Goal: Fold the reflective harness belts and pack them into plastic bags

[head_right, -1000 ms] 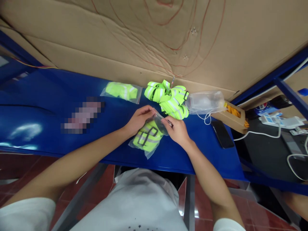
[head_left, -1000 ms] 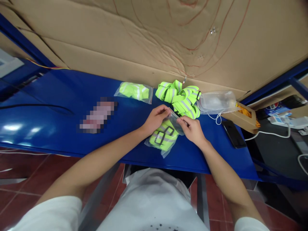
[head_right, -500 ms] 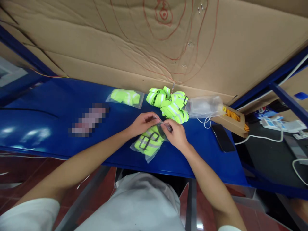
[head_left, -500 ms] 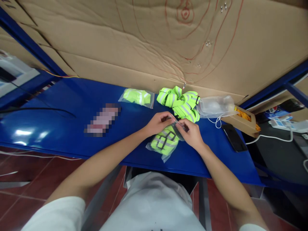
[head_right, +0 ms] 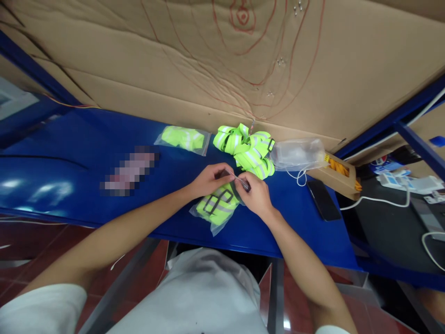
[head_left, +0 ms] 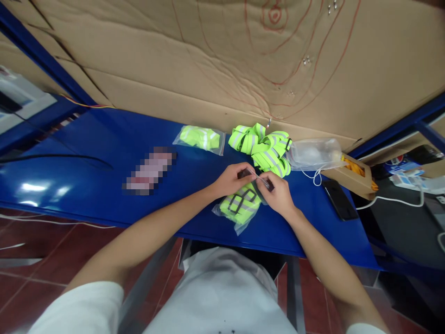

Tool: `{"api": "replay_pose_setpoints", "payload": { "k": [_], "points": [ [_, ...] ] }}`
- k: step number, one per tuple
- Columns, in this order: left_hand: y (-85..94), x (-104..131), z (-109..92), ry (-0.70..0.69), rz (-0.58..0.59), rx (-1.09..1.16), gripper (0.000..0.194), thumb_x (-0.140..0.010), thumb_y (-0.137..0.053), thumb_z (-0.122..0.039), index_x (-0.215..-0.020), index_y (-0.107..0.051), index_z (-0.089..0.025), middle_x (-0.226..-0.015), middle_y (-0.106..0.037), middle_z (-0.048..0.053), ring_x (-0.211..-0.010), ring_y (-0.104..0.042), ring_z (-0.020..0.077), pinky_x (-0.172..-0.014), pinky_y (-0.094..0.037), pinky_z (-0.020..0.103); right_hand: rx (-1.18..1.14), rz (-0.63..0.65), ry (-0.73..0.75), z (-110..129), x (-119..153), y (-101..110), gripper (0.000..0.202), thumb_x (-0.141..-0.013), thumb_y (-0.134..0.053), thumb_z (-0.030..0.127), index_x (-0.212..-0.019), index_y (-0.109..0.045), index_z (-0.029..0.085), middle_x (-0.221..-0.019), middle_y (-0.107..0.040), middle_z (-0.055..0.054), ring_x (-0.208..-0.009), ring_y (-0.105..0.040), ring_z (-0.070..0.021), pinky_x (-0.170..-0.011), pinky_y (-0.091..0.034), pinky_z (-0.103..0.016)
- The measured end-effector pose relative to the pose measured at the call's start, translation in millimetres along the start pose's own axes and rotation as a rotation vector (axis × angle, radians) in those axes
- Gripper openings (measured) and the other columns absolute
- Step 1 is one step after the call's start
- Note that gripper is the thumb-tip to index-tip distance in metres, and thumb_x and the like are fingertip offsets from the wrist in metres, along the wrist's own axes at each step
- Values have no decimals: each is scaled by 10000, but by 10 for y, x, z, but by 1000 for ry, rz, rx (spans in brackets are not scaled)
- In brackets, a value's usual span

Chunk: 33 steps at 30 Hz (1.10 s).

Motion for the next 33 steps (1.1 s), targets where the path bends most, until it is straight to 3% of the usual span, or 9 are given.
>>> {"api": "replay_pose_setpoints", "payload": {
  "k": [6,10,15,17,22,25,29,33],
  "points": [
    [-40,7,26,5,14,13,369,-898,-698,-513,-944,-686,-146,-799,-641,5,-682,-508,112,-636,-373,238,-57,-22,57,29,1,18,145,-974,-599,334,-903,-648,218,-810,-651,0,-688,-564,-135,-660,-434,-263],
    [-49,-8,68,53,43,71,430,-881,-715,-561,-1003,-666,-151,-825,-629,6,-708,-535,119,-648,-400,240,-127,-33,11,-21,-1,25,179,-974,-621,379,-920,-672,216,-827,-684,-10,-688,-580,-140,-642,-441,-263],
    [-171,56,40,137,315,157,700,-735,-897,-458,-1276,-527,-212,-1134,-654,54,-1037,-655,209,-878,-528,326,-176,-132,-49,-137,-28,130,263,-987,-621,463,-983,-662,204,-857,-709,-20,-725,-620,-146,-671,-472,-260],
    [-168,91,25,171,366,145,793,-699,-928,-408,-1322,-469,-236,-1193,-648,70,-1088,-667,232,-915,-540,364,-172,-143,-54,-169,-52,187,292,-993,-610,490,-959,-647,202,-802,-672,-2,-677,-580,-134,-638,-451,-251],
    [-25,68,28,238,252,151,786,-719,-913,-402,-1295,-397,-265,-1201,-647,75,-914,-698,187,-776,-562,329,-110,-76,0,-134,-91,268,408,-981,-622,506,-722,-506,213,-579,-423,68,-539,-388,-94,-559,-327,-243],
    [-12,49,32,243,241,173,747,-734,-904,-396,-1275,-407,-264,-1190,-654,71,-889,-693,171,-754,-563,308,-81,-29,36,-86,-73,234,422,-986,-602,530,-725,-482,220,-558,-396,75,-523,-365,-95,-551,-315,-244],
    [64,6,-19,172,247,118,727,-770,-873,-417,-1300,-399,-267,-1238,-640,83,-981,-699,199,-807,-573,326,-21,-10,37,-79,-62,198,389,-1043,-482,544,-827,-549,227,-597,-483,56,-549,-460,-117,-587,-366,-248],
    [523,-102,-296,-19,31,-318,684,-845,-778,-476,-1384,-424,-248,-1425,-572,125,-1229,-638,284,-981,-548,398,94,21,12,-127,-83,191,330,-1075,-434,486,-1130,-645,239,-813,-713,-7,-704,-654,-173,-673,-425,-278]
  ]
}}
Point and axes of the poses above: each hand's wrist, its own x-axis away from the middle knuckle, its own y-axis out of the back of the hand, z = x × y, the point moved 9 cm from there along -x, towards the middle knuckle
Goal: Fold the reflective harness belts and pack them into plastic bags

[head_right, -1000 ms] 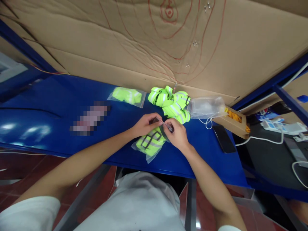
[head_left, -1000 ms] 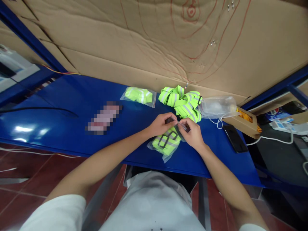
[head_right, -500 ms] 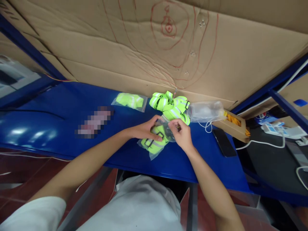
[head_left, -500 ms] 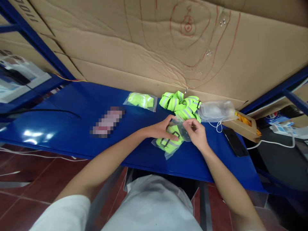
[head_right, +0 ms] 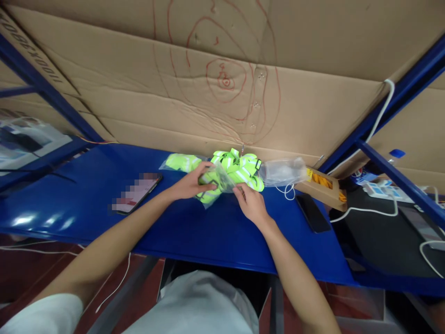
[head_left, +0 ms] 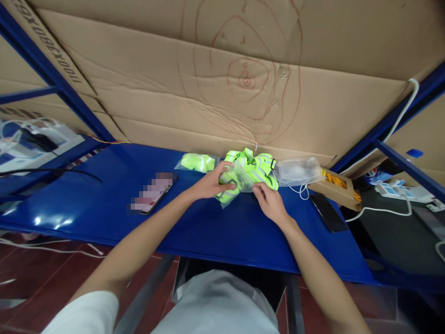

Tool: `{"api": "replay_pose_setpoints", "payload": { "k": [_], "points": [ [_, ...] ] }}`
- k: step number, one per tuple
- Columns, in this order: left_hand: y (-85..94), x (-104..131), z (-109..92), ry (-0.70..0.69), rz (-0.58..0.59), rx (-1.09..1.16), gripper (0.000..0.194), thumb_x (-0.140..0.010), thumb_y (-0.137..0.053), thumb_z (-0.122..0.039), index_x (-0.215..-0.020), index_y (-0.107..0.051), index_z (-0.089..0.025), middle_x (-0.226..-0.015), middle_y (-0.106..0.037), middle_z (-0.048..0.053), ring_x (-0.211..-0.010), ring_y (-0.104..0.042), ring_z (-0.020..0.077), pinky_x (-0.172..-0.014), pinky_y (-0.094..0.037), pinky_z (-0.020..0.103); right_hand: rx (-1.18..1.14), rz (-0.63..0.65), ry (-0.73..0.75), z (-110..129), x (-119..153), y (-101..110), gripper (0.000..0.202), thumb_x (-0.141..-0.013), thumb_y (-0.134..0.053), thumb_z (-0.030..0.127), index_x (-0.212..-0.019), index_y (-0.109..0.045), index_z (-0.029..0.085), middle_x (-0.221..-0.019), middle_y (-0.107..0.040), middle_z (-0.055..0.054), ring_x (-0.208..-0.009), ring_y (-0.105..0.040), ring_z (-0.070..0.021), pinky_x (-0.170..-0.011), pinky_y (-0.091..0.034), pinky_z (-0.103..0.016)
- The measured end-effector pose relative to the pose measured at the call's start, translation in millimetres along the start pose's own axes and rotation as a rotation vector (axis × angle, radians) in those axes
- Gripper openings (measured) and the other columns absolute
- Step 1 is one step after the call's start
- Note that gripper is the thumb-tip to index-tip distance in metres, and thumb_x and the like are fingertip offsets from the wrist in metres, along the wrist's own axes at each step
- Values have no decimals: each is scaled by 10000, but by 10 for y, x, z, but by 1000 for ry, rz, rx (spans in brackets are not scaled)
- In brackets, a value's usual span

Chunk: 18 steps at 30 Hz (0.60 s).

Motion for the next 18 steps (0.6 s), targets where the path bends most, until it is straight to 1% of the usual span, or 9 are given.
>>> {"api": "replay_pose_setpoints", "payload": {
  "k": [3,5,7,9,11,12,14,16,18],
  "points": [
    [476,-73,-189,-74,-159,-446,625,-942,-630,-415,-1496,-414,-226,-1485,-564,139,-1337,-578,328,-1130,-454,483,89,64,10,-3,10,-97,280,-1060,-492,455,-1147,-676,263,-935,-767,-27,-808,-709,-205,-701,-434,-293],
    [717,-153,-247,-73,-177,-735,558,-976,-533,-320,-1520,-446,-236,-1538,-528,159,-1422,-504,372,-1186,-366,577,127,127,38,30,39,-222,247,-1059,-507,427,-1108,-694,272,-979,-774,-25,-862,-722,-204,-710,-436,-287],
    [929,-243,-203,-27,-199,-956,558,-960,-500,-230,-1517,-490,-251,-1617,-434,187,-1483,-418,421,-1199,-266,683,150,188,70,75,76,-353,232,-1064,-509,399,-1093,-701,271,-1004,-772,-22,-887,-724,-191,-711,-435,-276],
    [1078,-312,-95,35,-257,-1068,596,-950,-467,-171,-1543,-476,-228,-1679,-320,225,-1528,-338,452,-1193,-180,749,165,237,94,116,108,-453,226,-1068,-509,378,-1091,-703,265,-1028,-768,-23,-886,-719,-175,-713,-435,-266],
    [1095,-342,23,100,-343,-1085,626,-953,-421,-133,-1578,-426,-168,-1700,-245,268,-1559,-276,463,-1196,-130,764,174,268,108,140,127,-500,225,-1071,-506,362,-1089,-704,258,-1045,-761,-24,-880,-712,-164,-722,-436,-259],
    [1028,-347,66,124,-381,-1065,626,-958,-406,-126,-1584,-410,-138,-1697,-238,286,-1565,-264,461,-1203,-129,751,176,279,111,146,132,-506,224,-1072,-505,356,-1091,-704,255,-1047,-758,-24,-881,-709,-162,-728,-438,-258],
    [727,-364,84,128,-423,-970,601,-967,-445,-168,-1564,-426,-98,-1680,-265,300,-1558,-284,445,-1227,-175,681,179,296,113,149,134,-501,221,-1072,-507,346,-1101,-704,251,-1042,-751,-27,-897,-706,-165,-739,-443,-259],
    [168,-460,-20,8,-321,-815,615,-989,-519,-320,-1563,-429,-120,-1646,-354,269,-1516,-363,404,-1228,-260,588,183,312,111,143,130,-495,217,-1066,-517,339,-1111,-708,247,-1056,-748,-36,-922,-706,-173,-754,-452,-265],
    [-377,-589,-190,-103,-238,-635,749,-939,-632,-473,-1589,-400,-181,-1657,-364,225,-1521,-351,412,-1236,-253,583,188,322,103,128,119,-496,214,-1061,-527,333,-1118,-712,242,-1081,-751,-45,-938,-709,-181,-768,-464,-273]
  ]
}}
Point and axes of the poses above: each hand's wrist, its own x-axis away from the middle knuckle, its own y-axis out of the back of the hand, z = x × y, the point moved 9 cm from there along -x, towards the middle knuckle
